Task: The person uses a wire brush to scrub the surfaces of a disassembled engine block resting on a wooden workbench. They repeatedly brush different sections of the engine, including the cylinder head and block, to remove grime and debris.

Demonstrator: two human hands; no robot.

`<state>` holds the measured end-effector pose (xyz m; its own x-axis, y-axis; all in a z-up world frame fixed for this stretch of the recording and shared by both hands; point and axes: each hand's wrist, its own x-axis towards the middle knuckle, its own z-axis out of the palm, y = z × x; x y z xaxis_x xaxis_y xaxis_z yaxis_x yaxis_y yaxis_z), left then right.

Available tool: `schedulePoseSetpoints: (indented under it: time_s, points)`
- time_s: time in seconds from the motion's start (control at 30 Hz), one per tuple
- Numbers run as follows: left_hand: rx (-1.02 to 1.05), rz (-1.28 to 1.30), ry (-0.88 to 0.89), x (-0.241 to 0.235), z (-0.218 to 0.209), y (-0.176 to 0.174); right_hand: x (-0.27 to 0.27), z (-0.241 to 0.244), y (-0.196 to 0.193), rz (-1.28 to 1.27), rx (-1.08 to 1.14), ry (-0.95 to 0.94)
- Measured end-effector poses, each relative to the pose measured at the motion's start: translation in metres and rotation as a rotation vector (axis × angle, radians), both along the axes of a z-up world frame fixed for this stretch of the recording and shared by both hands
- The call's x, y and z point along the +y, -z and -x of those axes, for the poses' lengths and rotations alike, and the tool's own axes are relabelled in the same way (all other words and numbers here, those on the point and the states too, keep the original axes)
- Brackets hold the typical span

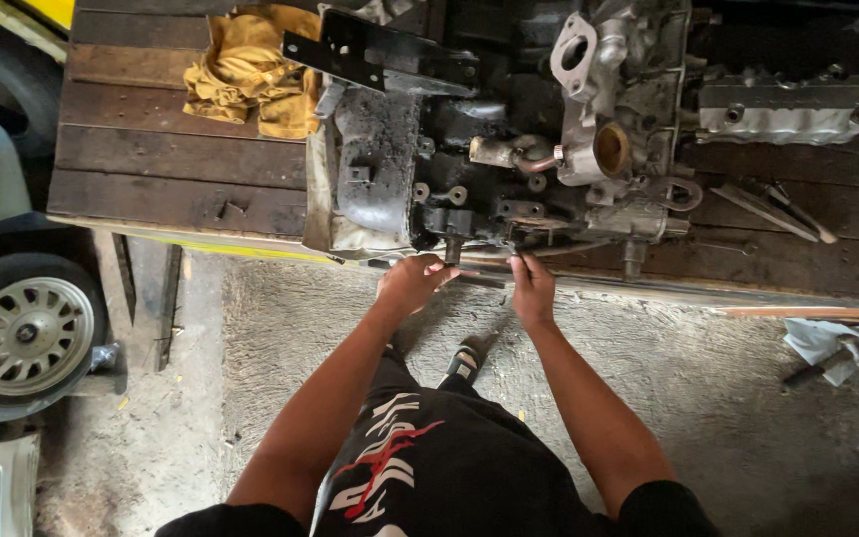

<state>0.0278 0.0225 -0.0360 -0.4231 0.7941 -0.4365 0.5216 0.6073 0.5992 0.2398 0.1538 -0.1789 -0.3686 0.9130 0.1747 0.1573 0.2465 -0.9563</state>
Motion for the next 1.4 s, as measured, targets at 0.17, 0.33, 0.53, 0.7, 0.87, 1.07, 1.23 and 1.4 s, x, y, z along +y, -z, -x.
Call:
schedulePoseSetpoints:
  time_s: [0.17, 0.33, 0.53, 0.7, 0.87, 1.07, 1.23, 1.4]
  points:
    - [0.005, 0.017, 0.011, 0.003, 0.002, -0.001, 0.007, 0.002, 0.002, 0.117, -0.014, -0.087]
    - [-0.012, 0.020, -0.010, 0.002, 0.001, -0.001, -0.013, 0.017, 0.002, 0.378, 0.209, -0.179]
    - [-0.032, -0.009, -0.028, 0.000, -0.002, -0.004, -0.016, 0.016, 0.010, 0.478, 0.347, -0.167]
    - [-0.053, -0.019, -0.055, 0.000, -0.004, -0.011, -0.027, 0.013, -0.012, 0.761, 0.440, -0.178]
    - [-0.018, -0.007, -0.028, 0.000, -0.003, -0.009, -0.043, 0.015, -0.055, 0.959, 0.507, -0.194]
    - [0.020, 0.020, 0.006, 0.003, -0.002, -0.005, -0.050, 0.017, -0.087, 1.008, 0.437, -0.158]
    - [0.018, 0.020, 0.020, 0.004, -0.001, -0.002, -0.053, 0.021, -0.067, 0.813, 0.284, -0.028]
    - [0.012, -0.004, 0.036, 0.003, 0.001, 0.003, -0.025, 0.008, -0.029, 0.098, -0.282, 0.077]
